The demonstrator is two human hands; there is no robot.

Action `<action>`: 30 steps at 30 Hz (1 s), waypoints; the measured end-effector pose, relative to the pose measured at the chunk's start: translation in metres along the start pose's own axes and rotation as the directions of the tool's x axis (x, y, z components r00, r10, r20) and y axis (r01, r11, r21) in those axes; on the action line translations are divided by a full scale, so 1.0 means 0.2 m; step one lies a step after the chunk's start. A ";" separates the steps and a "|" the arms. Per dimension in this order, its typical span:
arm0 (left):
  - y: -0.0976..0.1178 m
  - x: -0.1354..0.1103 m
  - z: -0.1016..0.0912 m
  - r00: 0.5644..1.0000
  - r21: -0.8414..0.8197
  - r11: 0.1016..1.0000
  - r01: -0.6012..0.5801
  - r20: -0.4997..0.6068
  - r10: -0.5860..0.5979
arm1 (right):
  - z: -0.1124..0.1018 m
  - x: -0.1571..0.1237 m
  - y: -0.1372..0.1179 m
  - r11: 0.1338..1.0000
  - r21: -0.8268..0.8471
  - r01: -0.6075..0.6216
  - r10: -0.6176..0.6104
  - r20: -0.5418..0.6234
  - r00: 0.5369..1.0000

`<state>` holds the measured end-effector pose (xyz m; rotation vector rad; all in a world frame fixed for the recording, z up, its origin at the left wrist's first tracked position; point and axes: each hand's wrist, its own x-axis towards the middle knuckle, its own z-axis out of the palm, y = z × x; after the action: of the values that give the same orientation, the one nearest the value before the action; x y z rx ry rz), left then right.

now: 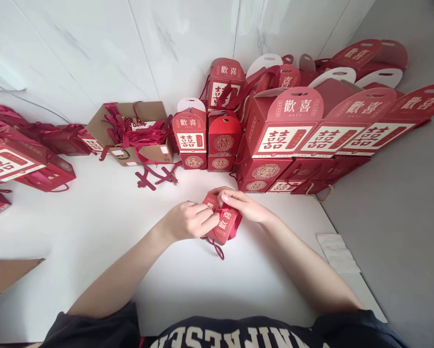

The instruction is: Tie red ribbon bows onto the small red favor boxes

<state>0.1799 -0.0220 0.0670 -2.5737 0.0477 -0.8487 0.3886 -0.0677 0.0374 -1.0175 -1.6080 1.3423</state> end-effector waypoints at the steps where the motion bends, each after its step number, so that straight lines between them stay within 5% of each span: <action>1: 0.00 0.00 0.00 1.000 0.010 1.000 -0.010 -0.007 0.010 | 0.00 0.00 0.00 1.000 0.020 -0.003 0.003 -0.001 1.000; 13: -0.01 0.00 0.00 0.999 0.054 0.999 0.002 -0.032 0.000 | -0.08 -0.03 -0.03 0.996 0.005 0.087 -0.088 0.020 0.996; 21: -0.01 -0.02 0.01 0.999 0.008 1.000 0.012 -0.032 -0.012 | -0.04 -0.03 -0.06 0.996 0.016 -0.083 0.082 0.068 0.994; 25: 0.00 -0.03 0.01 0.984 -0.144 0.975 0.172 0.066 -0.164 | -0.02 -0.02 -0.05 0.991 0.067 -0.114 0.111 0.035 0.993; 27: 0.01 -0.02 -0.01 0.913 -0.285 0.873 0.395 0.227 -0.339 | -0.03 -0.03 -0.05 0.991 0.067 -0.113 0.110 0.035 0.993; 30: -0.01 0.02 -0.08 0.687 -0.397 0.568 0.721 0.518 -0.509 | -0.04 -0.04 -0.07 0.994 0.026 -0.106 0.105 0.031 0.994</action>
<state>0.1737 -0.0269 0.0805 -3.3577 -0.9375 -0.6252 0.3983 -0.0729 0.0518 -1.0836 -1.5720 1.4525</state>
